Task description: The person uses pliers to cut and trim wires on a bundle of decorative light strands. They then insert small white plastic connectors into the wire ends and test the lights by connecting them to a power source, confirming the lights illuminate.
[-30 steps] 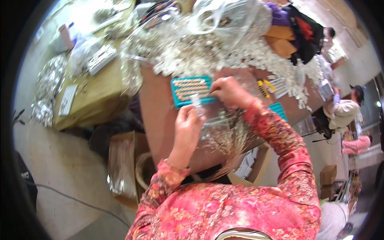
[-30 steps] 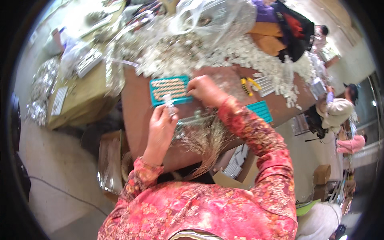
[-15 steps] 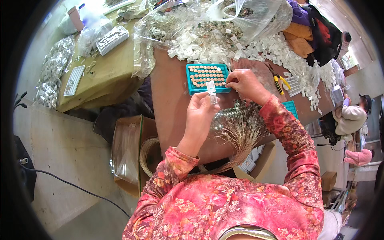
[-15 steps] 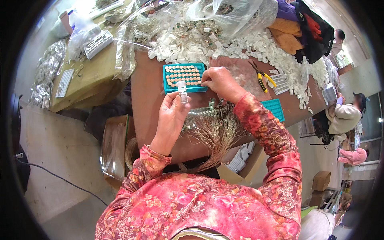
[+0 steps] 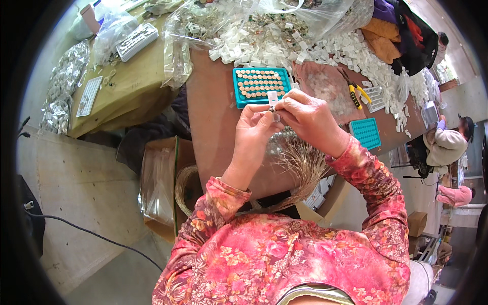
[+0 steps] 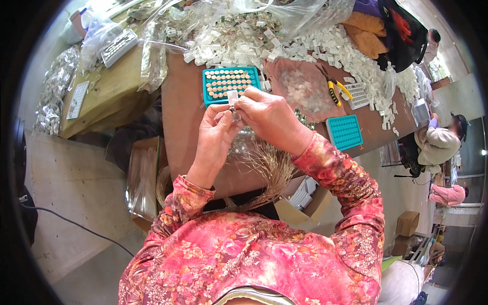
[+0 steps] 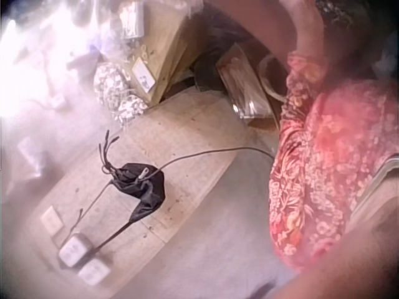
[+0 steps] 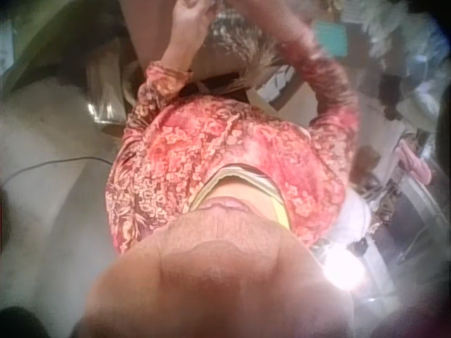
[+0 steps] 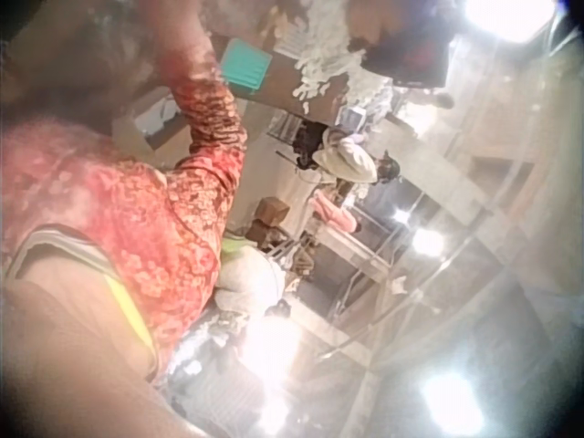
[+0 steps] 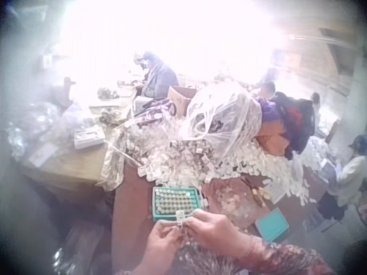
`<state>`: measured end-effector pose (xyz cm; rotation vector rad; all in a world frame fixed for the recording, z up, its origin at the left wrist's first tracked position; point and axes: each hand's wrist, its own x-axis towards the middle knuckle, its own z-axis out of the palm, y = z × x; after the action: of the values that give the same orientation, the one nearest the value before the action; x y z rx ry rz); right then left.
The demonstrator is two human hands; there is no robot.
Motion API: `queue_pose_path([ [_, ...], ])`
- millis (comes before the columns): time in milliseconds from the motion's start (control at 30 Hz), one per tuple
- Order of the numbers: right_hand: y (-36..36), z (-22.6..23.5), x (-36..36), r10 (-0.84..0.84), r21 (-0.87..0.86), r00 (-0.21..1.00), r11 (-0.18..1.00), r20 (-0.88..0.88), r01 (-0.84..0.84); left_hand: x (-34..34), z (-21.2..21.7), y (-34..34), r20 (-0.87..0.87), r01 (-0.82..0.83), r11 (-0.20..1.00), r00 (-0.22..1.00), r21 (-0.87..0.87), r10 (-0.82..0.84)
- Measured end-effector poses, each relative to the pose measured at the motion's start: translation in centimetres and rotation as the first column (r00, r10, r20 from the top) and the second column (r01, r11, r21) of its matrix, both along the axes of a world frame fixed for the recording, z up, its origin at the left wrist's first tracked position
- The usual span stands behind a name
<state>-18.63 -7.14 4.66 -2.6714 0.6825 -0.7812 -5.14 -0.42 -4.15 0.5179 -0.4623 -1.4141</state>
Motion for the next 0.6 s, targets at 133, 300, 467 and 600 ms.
queue_pose_path([
  [133,0.0,0.2,-0.2,0.020,0.042,1.000,0.999,-0.013,-0.020,0.3,0.2,0.0,-0.008,0.043,0.999,0.999,0.007,-0.043],
  [300,0.4,0.7,-0.1,-0.025,0.077,0.994,0.997,0.107,0.017,0.5,0.3,0.1,-0.048,0.075,0.997,0.996,0.011,-0.074],
  [467,0.2,0.6,0.1,-0.045,0.111,0.994,0.993,0.104,0.034,0.3,0.6,0.1,-0.068,0.075,0.996,0.995,0.051,-0.071],
  [600,0.4,-0.4,0.2,-0.018,0.008,0.997,1.000,0.075,0.017,0.1,0.8,0.0,-0.122,0.035,0.994,0.992,0.101,-0.022],
])
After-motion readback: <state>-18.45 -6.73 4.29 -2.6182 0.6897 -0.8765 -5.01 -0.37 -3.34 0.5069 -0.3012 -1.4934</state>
